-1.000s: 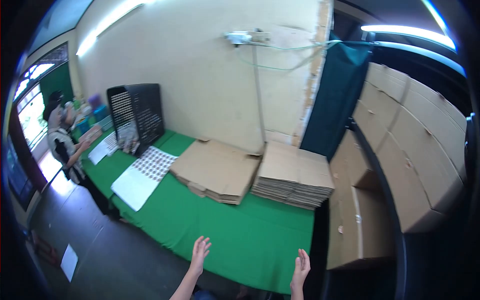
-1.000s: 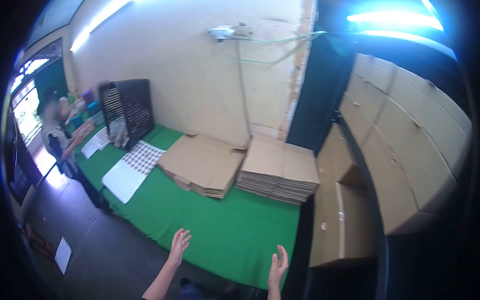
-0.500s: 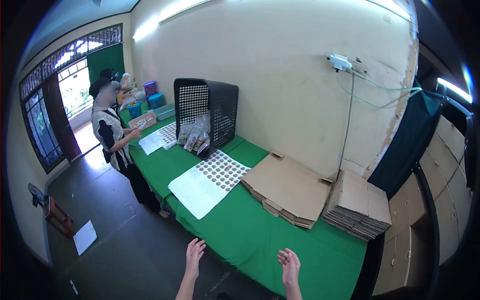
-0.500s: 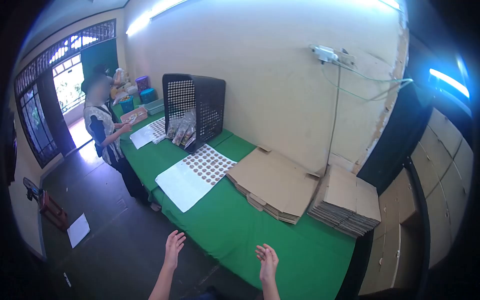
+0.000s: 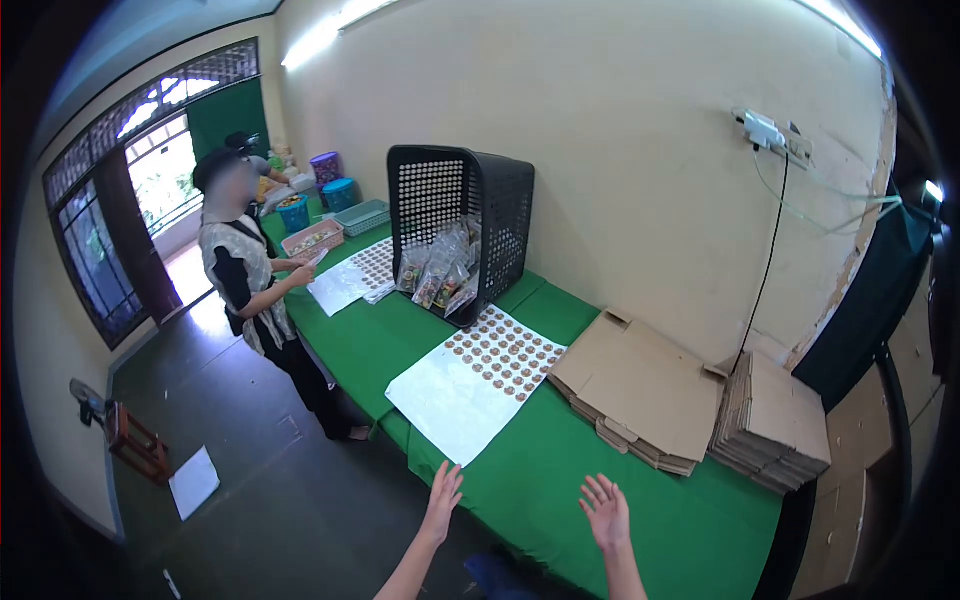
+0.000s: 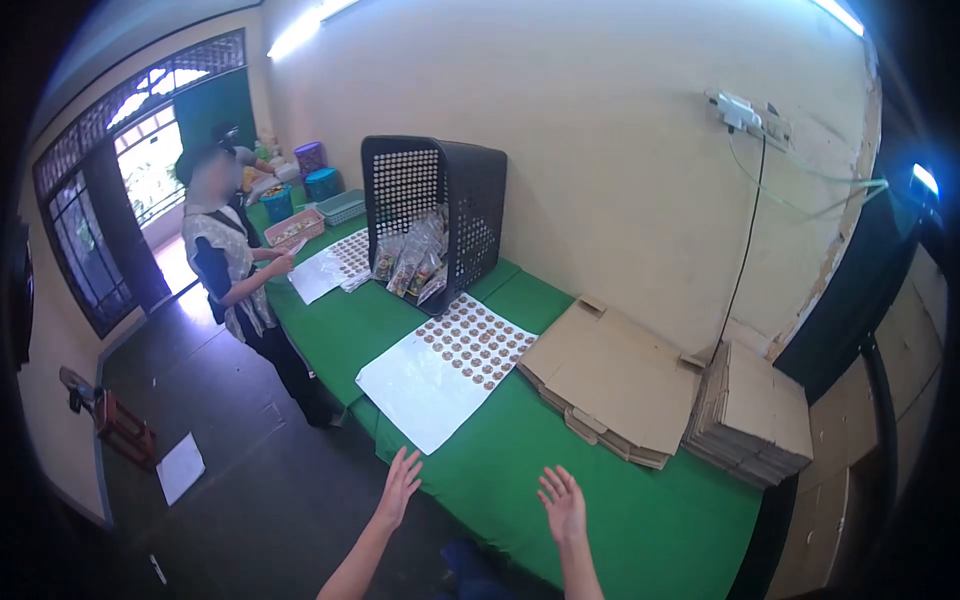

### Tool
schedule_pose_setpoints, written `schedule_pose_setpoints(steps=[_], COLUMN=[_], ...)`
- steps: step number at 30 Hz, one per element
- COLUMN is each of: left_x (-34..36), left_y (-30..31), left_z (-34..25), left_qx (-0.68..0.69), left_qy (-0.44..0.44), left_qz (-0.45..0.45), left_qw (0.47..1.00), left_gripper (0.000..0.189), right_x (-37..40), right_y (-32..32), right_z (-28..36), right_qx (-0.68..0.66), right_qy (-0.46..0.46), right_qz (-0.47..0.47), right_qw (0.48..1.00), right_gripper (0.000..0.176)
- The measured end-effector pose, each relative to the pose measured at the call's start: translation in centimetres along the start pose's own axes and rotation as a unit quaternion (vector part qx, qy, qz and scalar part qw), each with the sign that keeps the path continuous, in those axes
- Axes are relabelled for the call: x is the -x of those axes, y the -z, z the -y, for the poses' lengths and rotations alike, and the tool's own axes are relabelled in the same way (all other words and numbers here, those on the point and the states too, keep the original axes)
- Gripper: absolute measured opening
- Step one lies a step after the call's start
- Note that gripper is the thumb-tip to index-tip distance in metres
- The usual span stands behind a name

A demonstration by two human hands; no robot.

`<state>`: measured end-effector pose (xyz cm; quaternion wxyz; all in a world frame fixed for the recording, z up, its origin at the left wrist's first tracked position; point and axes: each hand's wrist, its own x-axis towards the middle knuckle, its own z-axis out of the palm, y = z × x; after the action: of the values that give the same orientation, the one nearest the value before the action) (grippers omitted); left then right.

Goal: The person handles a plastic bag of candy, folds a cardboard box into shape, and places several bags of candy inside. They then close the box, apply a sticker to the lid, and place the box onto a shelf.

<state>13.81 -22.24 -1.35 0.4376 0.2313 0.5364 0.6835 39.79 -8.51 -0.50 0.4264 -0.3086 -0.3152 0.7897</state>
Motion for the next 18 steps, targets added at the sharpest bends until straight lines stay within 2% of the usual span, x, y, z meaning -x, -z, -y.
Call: schedule_pose_setpoints(steps=[3, 5, 11, 14, 15, 16, 17, 18], left_x=[-4.1, -6.8, -15.2, -18.6, -19.4, -20.2, -20.9, -21.5], left_y=[-0.5, -0.6, 0.8, 2.1, 2.4, 2.8, 3.3, 3.8], left_z=[-1.0, -1.6, -3.6, -4.5, -4.8, -4.8, -4.7, -4.5], left_qx=[-0.007, -0.012, -0.039, -0.038, -0.041, -0.049, -0.056, -0.062], left_qy=[-0.009, -0.007, 0.017, 0.032, 0.039, 0.044, 0.049, 0.056], left_qz=[0.055, 0.061, 0.066, 0.057, 0.045, 0.044, 0.045, 0.045], left_qw=[0.998, 0.998, 0.997, 0.997, 0.997, 0.997, 0.996, 0.996], left_gripper=[0.064, 0.063, 0.067, 0.065, 0.064, 0.064, 0.065, 0.066], right_x=[-3.4, -6.1, -15.1, -20.8, -23.6, -24.5, -25.1, -25.5], right_y=[-2.4, -3.4, -4.1, -2.0, 0.2, 0.6, 0.6, 0.8], right_z=[0.9, 1.4, 2.2, 1.3, -0.3, 0.0, 0.6, 0.9], right_qx=[-0.006, 0.000, -0.026, 0.202, 0.255, 0.406, 0.547, 0.673], right_qy=[0.020, 0.033, 0.076, 0.107, 0.147, 0.151, 0.146, 0.133], right_qz=[0.034, 0.044, 0.007, -0.090, -0.115, -0.151, -0.183, -0.210], right_qw=[0.999, 0.999, 0.997, 0.969, 0.949, 0.889, 0.804, 0.697], right_gripper=[0.054, 0.054, 0.056, 0.062, 0.071, 0.069, 0.068, 0.067])
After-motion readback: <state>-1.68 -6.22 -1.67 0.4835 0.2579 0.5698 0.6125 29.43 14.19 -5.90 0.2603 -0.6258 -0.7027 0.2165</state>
